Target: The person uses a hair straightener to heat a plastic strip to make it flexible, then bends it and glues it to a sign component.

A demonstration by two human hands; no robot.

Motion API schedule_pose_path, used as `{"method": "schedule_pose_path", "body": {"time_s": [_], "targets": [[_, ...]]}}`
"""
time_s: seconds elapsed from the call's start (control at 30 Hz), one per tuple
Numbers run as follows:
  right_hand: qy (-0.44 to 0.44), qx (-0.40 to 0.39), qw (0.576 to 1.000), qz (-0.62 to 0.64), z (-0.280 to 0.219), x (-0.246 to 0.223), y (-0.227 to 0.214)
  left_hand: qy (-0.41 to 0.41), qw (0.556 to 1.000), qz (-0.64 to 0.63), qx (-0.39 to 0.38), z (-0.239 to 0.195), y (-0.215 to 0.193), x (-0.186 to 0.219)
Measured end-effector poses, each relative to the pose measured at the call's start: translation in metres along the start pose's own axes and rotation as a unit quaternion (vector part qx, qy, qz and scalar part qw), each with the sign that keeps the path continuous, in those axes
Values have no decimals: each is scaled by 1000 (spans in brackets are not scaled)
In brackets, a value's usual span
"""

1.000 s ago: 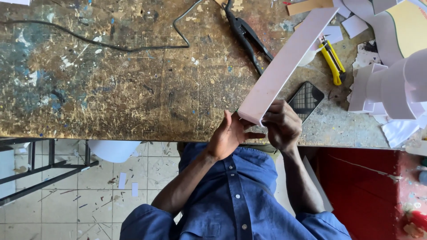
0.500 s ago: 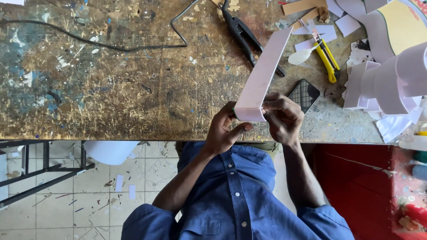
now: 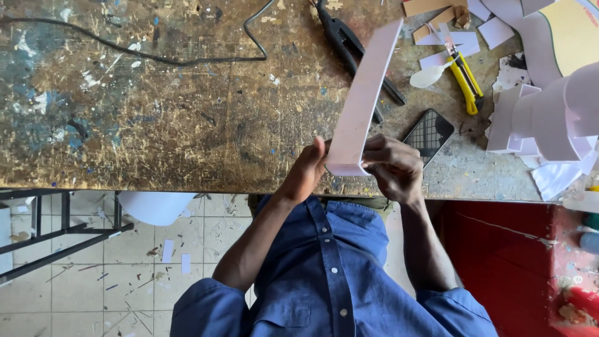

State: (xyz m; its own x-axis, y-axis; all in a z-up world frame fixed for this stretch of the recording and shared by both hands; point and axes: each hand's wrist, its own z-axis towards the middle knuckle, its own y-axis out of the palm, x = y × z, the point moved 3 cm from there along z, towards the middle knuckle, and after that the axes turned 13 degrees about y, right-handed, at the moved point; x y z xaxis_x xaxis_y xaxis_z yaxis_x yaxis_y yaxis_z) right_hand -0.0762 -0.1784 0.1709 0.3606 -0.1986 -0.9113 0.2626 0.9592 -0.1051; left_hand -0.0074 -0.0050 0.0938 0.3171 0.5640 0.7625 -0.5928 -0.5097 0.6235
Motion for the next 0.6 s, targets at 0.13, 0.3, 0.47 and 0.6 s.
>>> {"method": "schedule_pose_path", "body": {"time_s": [0.13, 0.3, 0.47, 0.6], "targets": [[-30, -44, 998, -43, 3, -15, 9, -7, 998, -21, 54, 12, -9, 0], [-36, -45, 994, -91, 10, -27, 8, 15, 998, -5, 63, 22, -6, 14], [-8, -46, 994, -96, 10, -24, 6, 37, 995, -28, 91, 21, -19, -5], [20, -43, 994, -94, 9, -25, 6, 38, 994, -31, 98, 20, -23, -8]]}}
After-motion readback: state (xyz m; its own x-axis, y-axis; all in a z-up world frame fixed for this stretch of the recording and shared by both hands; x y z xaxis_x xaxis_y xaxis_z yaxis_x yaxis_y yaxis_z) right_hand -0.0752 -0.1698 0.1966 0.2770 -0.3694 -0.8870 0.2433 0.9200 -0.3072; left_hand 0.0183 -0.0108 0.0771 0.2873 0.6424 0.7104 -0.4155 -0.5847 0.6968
